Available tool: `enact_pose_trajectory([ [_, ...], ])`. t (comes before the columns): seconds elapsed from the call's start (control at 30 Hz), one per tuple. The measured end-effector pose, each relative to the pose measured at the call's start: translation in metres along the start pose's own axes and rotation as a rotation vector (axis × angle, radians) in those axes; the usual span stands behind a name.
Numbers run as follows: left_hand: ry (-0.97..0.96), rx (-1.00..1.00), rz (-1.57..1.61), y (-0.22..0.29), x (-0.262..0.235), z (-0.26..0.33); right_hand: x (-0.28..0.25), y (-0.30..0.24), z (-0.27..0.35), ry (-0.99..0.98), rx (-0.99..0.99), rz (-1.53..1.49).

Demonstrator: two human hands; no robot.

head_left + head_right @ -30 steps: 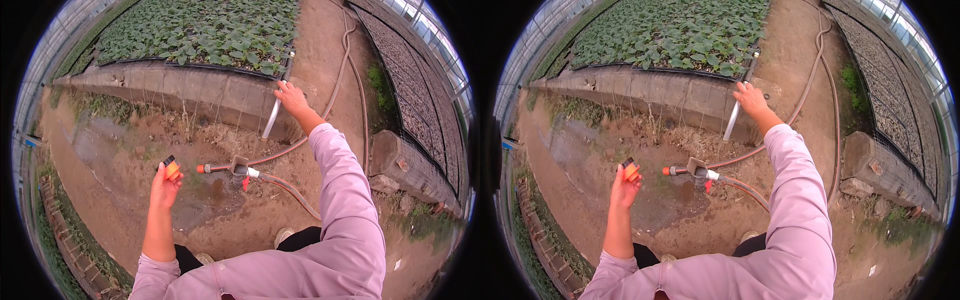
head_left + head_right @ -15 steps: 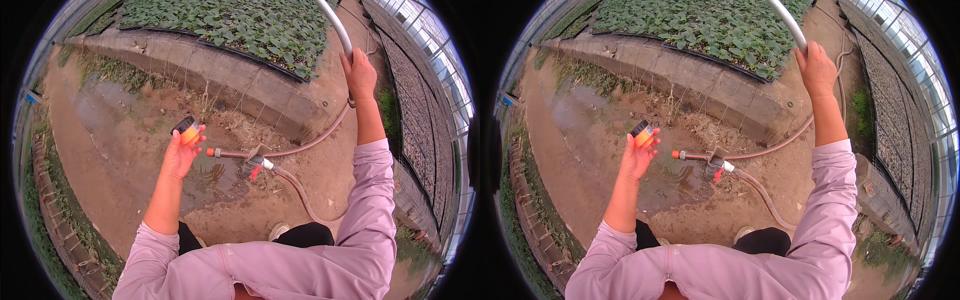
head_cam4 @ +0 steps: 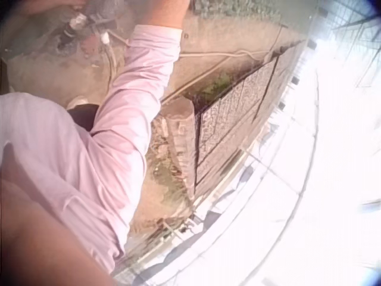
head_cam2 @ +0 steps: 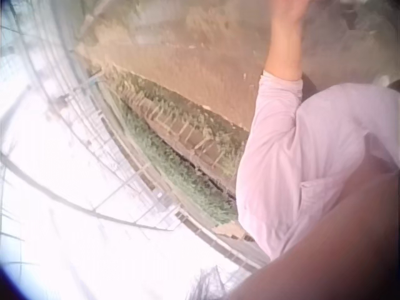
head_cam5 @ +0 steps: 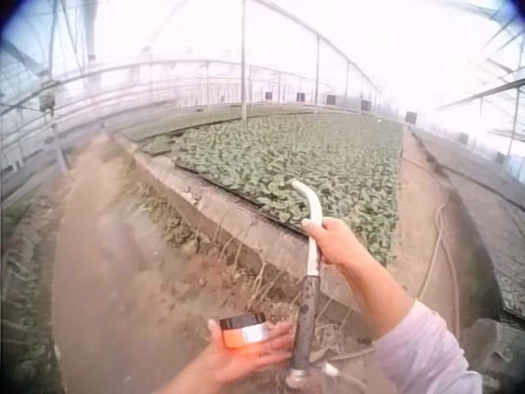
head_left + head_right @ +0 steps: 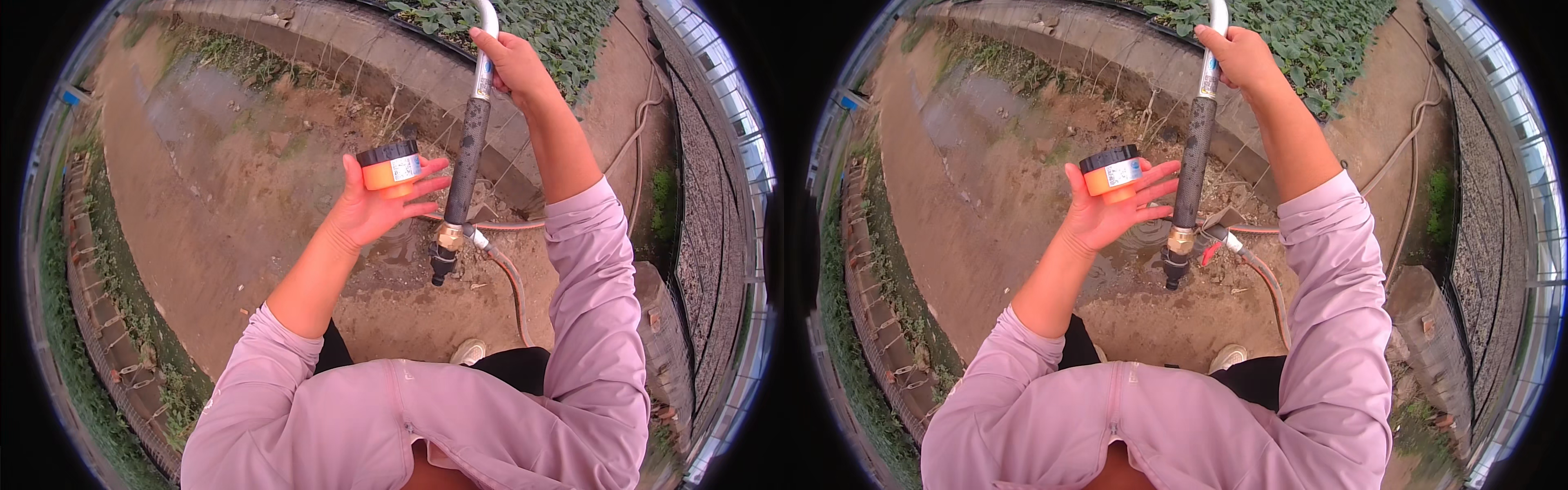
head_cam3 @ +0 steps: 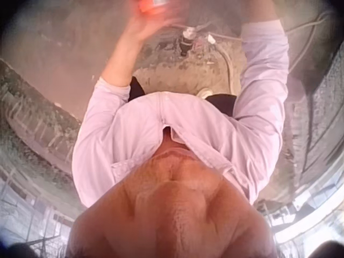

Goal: The person assembles a hose nozzle by attaching an orange filter housing to a white spray wand, then connects the wand to a hose. The person tests the assembled nozzle by spraying water onto the ground.

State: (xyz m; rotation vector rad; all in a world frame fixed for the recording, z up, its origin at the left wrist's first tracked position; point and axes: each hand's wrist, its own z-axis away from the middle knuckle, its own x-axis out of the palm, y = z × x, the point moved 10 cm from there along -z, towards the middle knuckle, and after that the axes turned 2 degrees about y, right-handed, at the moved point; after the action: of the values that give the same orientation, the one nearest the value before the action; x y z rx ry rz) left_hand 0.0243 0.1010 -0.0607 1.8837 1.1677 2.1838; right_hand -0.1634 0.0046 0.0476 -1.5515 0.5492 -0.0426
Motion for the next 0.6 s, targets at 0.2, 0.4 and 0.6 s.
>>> enact_pose_trajectory([
  [0.2,-0.020,0.077,-0.156,0.005,0.001,0.007,0.052,0.025,-0.009,0.002,0.027,-0.079],
  [0.4,0.184,0.214,-0.265,0.031,-0.014,0.016,0.031,0.026,0.051,0.072,0.051,-0.350],
  [0.6,0.430,0.415,-0.352,0.069,-0.058,0.032,-0.117,0.146,0.080,0.482,0.064,-0.141],
])
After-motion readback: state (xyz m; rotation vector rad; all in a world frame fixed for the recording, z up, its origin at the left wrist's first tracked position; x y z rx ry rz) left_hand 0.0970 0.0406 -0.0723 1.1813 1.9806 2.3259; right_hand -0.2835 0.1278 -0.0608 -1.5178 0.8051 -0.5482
